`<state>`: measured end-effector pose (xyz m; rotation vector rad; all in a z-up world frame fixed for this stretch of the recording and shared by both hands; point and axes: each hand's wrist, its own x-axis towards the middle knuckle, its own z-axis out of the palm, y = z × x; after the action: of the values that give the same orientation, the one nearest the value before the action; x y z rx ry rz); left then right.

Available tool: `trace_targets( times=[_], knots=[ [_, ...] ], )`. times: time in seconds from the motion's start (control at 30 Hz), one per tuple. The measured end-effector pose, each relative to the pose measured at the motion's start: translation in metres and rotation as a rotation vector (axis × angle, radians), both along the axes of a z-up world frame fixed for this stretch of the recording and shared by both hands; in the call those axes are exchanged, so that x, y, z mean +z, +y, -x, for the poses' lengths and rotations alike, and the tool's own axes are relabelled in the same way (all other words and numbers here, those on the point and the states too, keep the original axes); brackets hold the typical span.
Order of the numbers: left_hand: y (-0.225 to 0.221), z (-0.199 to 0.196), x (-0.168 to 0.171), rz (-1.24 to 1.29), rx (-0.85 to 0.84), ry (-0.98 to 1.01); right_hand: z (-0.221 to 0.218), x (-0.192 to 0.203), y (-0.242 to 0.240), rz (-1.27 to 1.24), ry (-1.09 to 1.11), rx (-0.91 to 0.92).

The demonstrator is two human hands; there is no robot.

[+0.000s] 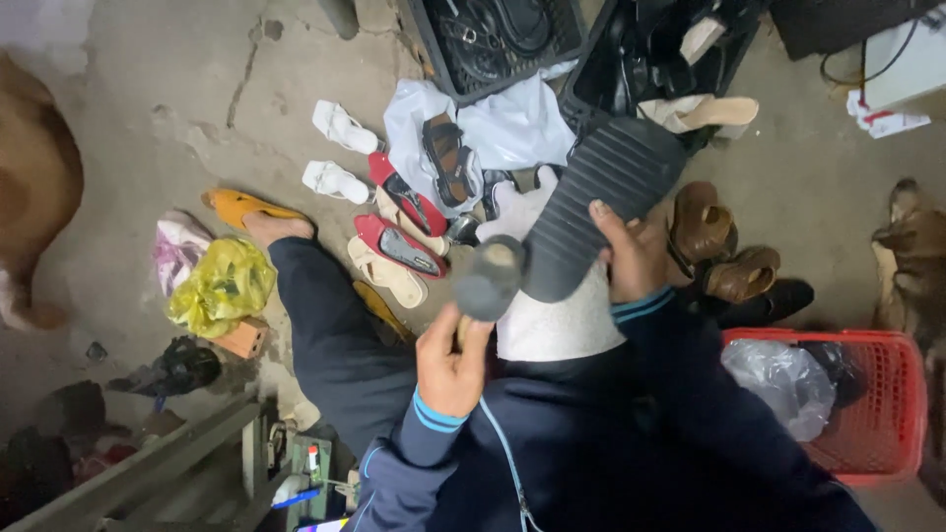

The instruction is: Hammering the sole of a sandal onto a shoe last to secure it during a repair process.

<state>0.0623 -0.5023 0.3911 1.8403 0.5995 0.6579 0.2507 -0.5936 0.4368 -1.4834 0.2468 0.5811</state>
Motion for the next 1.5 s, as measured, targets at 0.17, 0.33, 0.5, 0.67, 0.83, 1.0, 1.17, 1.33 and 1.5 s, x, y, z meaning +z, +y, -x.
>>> trace_targets(
  times=[0.17,0.33,0.5,0.67,0.83,1.0,1.17,1.33,1.5],
  knots=[
    [0.001,0.01,-0.052,-0.18,-0.06,0.159,-0.028,-0.007,-0.004,0.126,-0.055,0.342],
    [-0.001,0.014,-0.034,0.062,0.028,-0.083,-0.054,-0.091,-0.027,0.053,-0.2,0.527],
    [-0.001,0.001,-0.056,-0.087,0.038,-0.008,-0.071,-0.093,-0.027,-0.014,-0.291,0.737],
    [0.006,0.004,-0.054,0.158,0.093,-0.045,-0.06,-0.042,-0.013,0.129,-0.196,0.778],
    [0.015,-0.019,-0.046,0.105,0.05,-0.005,-0.06,-0.037,-0.005,0.193,-0.235,0.844],
    [0.012,-0.017,-0.05,0.206,0.126,-0.058,-0.065,-0.042,-0.009,0.233,-0.201,0.88],
    [0.011,-0.028,-0.056,0.216,-0.016,0.101,-0.076,-0.063,-0.014,0.266,-0.277,0.91],
    [0.02,-0.034,-0.02,0.159,-0.023,0.152,-0.063,-0.065,-0.013,0.262,-0.326,0.871],
    [0.021,-0.018,-0.024,0.126,0.02,-0.04,-0.061,-0.069,-0.032,0.245,-0.334,0.872]
  ],
)
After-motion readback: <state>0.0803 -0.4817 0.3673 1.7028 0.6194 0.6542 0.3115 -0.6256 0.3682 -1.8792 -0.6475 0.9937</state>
